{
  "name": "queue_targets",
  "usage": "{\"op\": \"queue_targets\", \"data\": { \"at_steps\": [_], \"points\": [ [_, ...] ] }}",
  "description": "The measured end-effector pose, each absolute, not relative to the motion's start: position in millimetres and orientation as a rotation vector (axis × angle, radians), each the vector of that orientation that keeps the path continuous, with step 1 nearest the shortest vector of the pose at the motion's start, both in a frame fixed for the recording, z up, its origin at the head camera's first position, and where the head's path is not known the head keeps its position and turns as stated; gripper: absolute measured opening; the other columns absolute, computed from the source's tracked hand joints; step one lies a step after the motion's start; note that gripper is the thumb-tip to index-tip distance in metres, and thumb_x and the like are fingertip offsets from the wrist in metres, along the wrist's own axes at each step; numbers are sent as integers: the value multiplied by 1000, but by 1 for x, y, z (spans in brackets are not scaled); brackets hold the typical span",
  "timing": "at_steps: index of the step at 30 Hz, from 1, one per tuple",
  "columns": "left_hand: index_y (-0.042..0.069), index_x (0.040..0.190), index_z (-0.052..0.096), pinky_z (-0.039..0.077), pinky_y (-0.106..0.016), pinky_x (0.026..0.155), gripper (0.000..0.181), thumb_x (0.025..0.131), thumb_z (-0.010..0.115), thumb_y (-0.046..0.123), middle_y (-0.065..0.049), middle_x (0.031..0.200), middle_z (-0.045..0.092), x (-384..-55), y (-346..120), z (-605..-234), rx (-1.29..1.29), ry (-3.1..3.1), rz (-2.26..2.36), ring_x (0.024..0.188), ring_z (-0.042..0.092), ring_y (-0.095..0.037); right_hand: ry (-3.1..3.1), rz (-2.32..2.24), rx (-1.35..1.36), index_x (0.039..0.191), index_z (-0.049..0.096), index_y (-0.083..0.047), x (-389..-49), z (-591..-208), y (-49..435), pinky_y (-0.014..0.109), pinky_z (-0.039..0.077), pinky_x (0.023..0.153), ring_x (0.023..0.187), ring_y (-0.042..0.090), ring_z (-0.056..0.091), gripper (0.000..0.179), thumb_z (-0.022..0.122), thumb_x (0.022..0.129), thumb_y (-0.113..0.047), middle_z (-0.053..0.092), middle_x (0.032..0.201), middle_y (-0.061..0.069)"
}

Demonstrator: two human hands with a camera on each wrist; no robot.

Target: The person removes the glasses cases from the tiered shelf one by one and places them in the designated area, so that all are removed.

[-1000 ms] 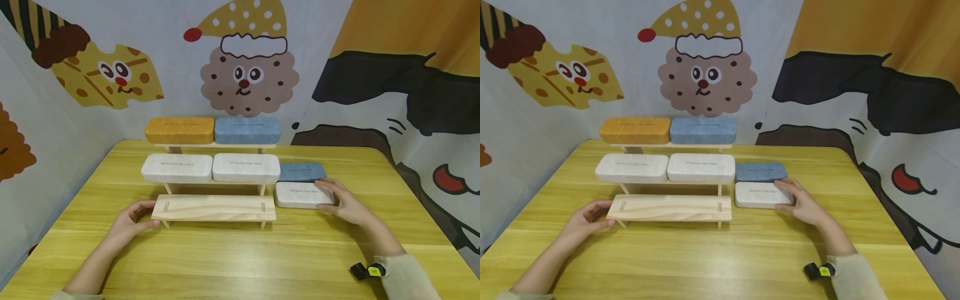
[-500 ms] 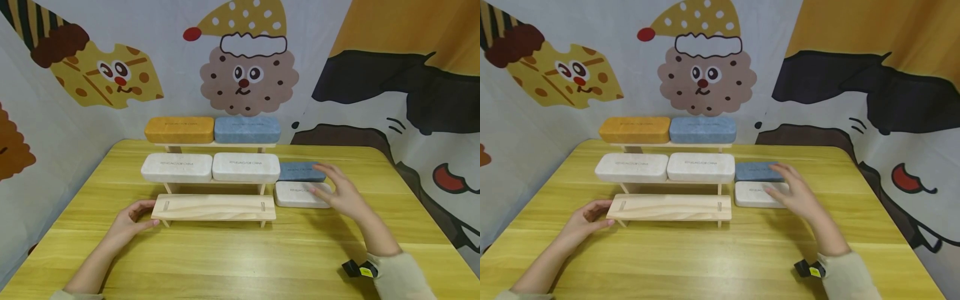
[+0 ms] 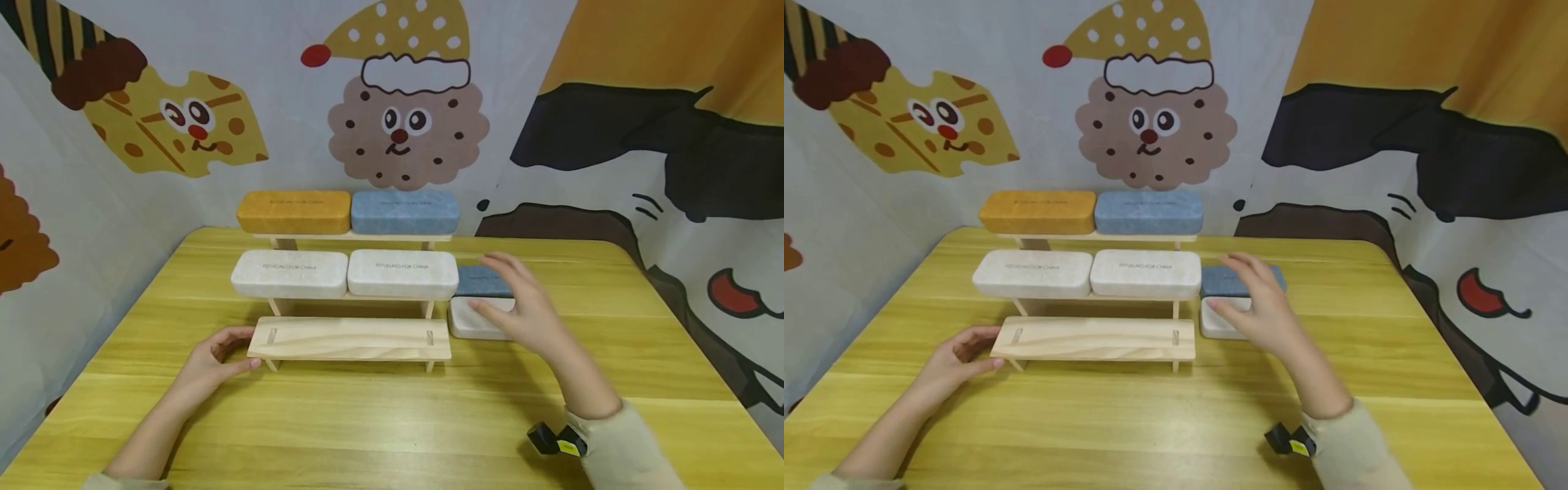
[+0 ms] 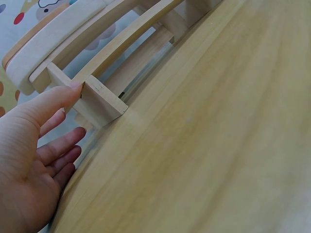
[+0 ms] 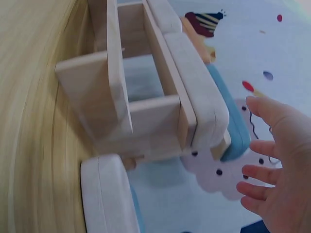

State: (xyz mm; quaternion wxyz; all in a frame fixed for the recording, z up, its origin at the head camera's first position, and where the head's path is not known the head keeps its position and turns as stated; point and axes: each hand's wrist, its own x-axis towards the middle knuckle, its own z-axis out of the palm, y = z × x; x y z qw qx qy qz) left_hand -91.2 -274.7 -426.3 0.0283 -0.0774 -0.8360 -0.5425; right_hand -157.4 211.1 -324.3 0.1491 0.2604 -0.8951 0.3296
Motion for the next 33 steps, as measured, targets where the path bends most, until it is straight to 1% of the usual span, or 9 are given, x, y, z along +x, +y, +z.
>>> {"op": "queue_targets", "data": {
  "at_steps": [5,9,12,17,22,29,33],
  "points": [
    [-1,126,55,39,-14,90,49,83,76,11,-10,124,57,-91,-274,-426,-241,-2582,-1672,108,51,-2,-2590,953,760,142,45,-15,-155,-320,195,63,34,96,131,34,34,68,75,84,-34,37,146,9],
    [-2,126,55,39,-14,90,50,83,76,12,-11,124,57,-91,-273,-425,-234,-2584,-1672,108,51,-2,-2614,954,767,143,44,-17,-154,-318,183,62,35,97,133,32,32,70,75,83,-37,36,147,8],
    [-2,126,55,38,-14,90,50,83,76,11,-10,123,57,-91,-274,-426,-235,-2581,-1674,108,51,-2,-2617,930,794,143,44,-17,-155,-317,175,60,34,98,133,31,32,71,75,83,-38,36,147,8],
    [-2,126,55,39,-14,89,50,83,76,10,-8,123,58,-91,-274,-426,-238,-2572,-1684,108,51,-2,-2620,855,850,145,42,-16,-157,-315,164,59,36,97,131,33,33,73,73,84,-42,35,146,10],
    [-3,126,55,39,-14,89,50,83,76,11,-9,123,58,-91,-274,-425,-229,-2580,-1683,107,51,-2,-2638,795,880,146,40,-16,-161,-312,153,58,38,96,131,32,34,76,70,84,-49,35,146,12],
    [-1,126,55,38,-14,90,51,83,76,13,-14,125,56,-90,-274,-424,-216,-2601,-1670,108,50,-2,-2640,697,908,145,42,-15,-171,-309,141,53,33,104,132,30,34,77,65,84,-56,36,146,9],
    [-1,127,54,38,-14,90,52,83,76,14,-14,126,55,-89,-275,-424,-197,-2612,-1678,109,50,-2,-2650,670,899,143,43,-14,-176,-309,136,53,32,104,130,31,35,76,65,84,-57,38,144,11]
  ]
}}
